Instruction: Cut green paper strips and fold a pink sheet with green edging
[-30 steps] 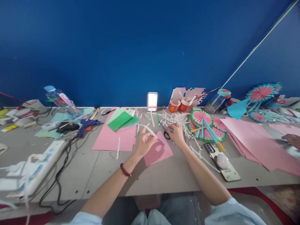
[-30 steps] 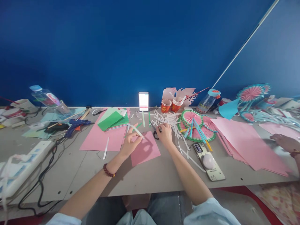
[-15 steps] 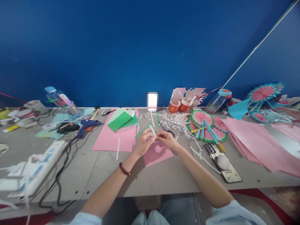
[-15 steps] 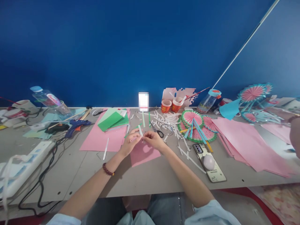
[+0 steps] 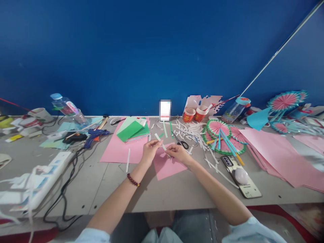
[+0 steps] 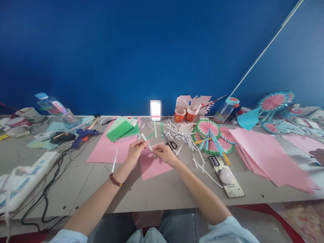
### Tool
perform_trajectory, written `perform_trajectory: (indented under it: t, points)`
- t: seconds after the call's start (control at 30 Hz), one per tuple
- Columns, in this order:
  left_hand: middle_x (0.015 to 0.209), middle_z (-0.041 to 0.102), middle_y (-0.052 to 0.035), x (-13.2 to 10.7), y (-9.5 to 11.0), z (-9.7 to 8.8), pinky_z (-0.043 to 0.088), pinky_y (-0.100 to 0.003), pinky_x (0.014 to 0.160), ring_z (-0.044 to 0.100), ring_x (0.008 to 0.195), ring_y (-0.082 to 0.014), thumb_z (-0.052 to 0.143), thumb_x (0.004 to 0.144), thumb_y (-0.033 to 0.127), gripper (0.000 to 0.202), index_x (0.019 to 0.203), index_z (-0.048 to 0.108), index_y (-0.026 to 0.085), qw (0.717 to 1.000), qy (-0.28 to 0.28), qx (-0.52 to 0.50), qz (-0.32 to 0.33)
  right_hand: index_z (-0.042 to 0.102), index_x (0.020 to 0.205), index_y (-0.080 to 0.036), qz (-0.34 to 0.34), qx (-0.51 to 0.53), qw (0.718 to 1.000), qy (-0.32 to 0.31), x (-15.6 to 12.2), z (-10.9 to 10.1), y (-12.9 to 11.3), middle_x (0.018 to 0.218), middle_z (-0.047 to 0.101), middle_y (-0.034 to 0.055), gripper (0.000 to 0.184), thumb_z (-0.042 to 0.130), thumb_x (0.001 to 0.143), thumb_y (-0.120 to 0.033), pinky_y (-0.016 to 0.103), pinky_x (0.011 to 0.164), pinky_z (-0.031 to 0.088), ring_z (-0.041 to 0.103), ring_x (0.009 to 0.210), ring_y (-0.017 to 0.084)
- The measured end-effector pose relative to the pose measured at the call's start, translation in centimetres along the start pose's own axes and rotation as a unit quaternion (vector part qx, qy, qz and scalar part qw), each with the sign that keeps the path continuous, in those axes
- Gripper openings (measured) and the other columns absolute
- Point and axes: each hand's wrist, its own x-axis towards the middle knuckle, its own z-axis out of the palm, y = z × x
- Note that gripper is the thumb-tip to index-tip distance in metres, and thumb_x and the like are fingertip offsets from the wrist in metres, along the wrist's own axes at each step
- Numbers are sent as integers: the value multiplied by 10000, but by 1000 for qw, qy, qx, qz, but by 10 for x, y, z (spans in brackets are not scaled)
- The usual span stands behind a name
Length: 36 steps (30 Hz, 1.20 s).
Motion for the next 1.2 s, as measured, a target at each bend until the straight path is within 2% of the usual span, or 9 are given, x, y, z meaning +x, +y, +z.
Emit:
perform_trajectory:
  t: [0.13, 0.33, 0.5, 0.7, 0.87, 0.97, 1.07, 1.2]
  points:
    - [609, 583, 7, 4, 2, -2, 391, -242, 603, 490, 614, -118, 762, 604, 424, 271, 655, 696, 166, 998, 36, -48, -24, 594, 773, -167, -18, -10, 1000, 1, 1, 2, 1, 583, 603, -27, 251, 657, 739, -407, 176, 380, 388, 490, 446, 68]
    - [748, 668, -33, 8, 0, -5, 415, -246, 622, 534, 648, -121, 771, 573, 438, 326, 755, 737, 169, 991, 61, -102, -56, 549, 912, -194, -38, -6, 999, -4, 2, 6, 3, 535, 507, -70, 237, 621, 751, -352, 157, 340, 341, 479, 477, 90]
    - [667, 615, -9, 17, -5, -13, 393, -228, 580, 505, 605, -101, 774, 570, 436, 327, 749, 734, 165, 983, 99, -143, -54, 505, 1051, -231, -65, 8, 998, -26, 1, 10, 4, 636, 495, -76, 333, 614, 738, -261, 165, 410, 390, 502, 536, 82]
    - [610, 575, 8, 25, -6, -19, 361, -219, 548, 457, 546, -79, 787, 582, 384, 269, 698, 708, 155, 985, 114, -132, -16, 532, 1038, -225, -73, 0, 997, -23, 1, 9, 5, 630, 502, -61, 315, 613, 734, -246, 179, 435, 415, 543, 575, 101]
    - [628, 590, -4, 22, -2, -18, 358, -217, 530, 478, 549, -82, 788, 576, 396, 290, 706, 704, 151, 984, 109, -139, -25, 562, 1034, -211, -46, 8, 999, -4, 8, 5, 13, 615, 529, -50, 306, 607, 744, -298, 179, 402, 399, 542, 533, 102]
    - [652, 605, -16, 21, 0, -17, 376, -219, 532, 522, 593, -102, 788, 563, 416, 325, 731, 712, 148, 983, 108, -144, -28, 571, 1033, -202, -46, -1, 999, -1, 9, 5, 15, 615, 562, -35, 312, 600, 762, -353, 196, 435, 422, 553, 542, 110]
    - [655, 612, -20, 22, 1, -18, 386, -219, 518, 543, 612, -116, 784, 563, 428, 331, 726, 711, 150, 986, 99, -135, -24, 616, 937, -176, -63, -37, 997, -5, 6, 7, 12, 667, 623, 13, 292, 548, 813, -431, 232, 532, 468, 578, 593, 120]
    - [637, 609, -19, 18, 4, -14, 390, -213, 478, 553, 591, -127, 776, 583, 428, 300, 669, 683, 155, 994, 51, -91, -26, 652, 738, -161, -119, -154, 980, 33, 0, 9, 5, 687, 639, 44, 418, 438, 876, -493, 271, 594, 463, 573, 616, 142]
